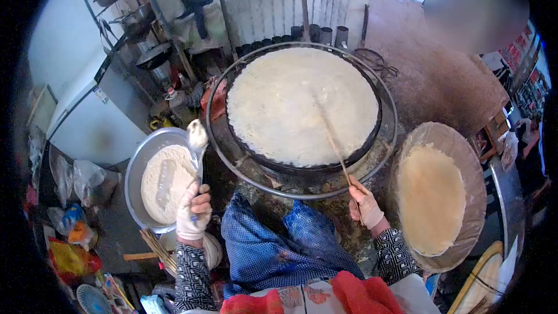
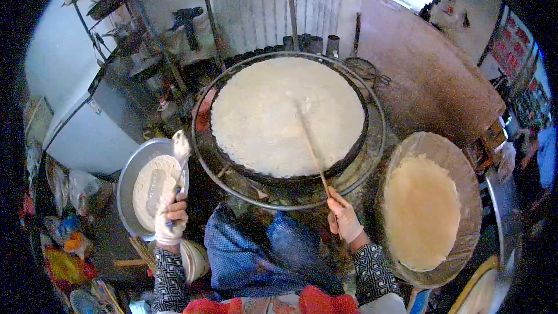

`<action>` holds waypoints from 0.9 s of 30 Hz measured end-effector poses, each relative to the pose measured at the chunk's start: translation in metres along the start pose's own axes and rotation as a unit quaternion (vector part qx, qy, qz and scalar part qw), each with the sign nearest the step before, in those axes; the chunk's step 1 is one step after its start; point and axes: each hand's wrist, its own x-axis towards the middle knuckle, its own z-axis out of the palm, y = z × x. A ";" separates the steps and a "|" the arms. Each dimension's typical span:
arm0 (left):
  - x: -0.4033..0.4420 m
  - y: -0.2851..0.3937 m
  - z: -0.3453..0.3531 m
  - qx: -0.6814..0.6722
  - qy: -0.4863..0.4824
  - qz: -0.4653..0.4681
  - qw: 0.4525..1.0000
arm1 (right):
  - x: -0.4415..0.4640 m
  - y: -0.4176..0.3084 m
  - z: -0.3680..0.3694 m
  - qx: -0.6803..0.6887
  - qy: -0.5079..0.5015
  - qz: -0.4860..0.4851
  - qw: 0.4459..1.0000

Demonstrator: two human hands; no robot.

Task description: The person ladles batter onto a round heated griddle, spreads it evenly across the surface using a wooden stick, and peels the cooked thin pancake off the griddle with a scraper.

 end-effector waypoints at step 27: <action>0.032 -0.050 -0.076 0.875 -0.111 0.289 0.372 | -0.024 0.029 0.180 -0.133 -0.154 0.046 0.978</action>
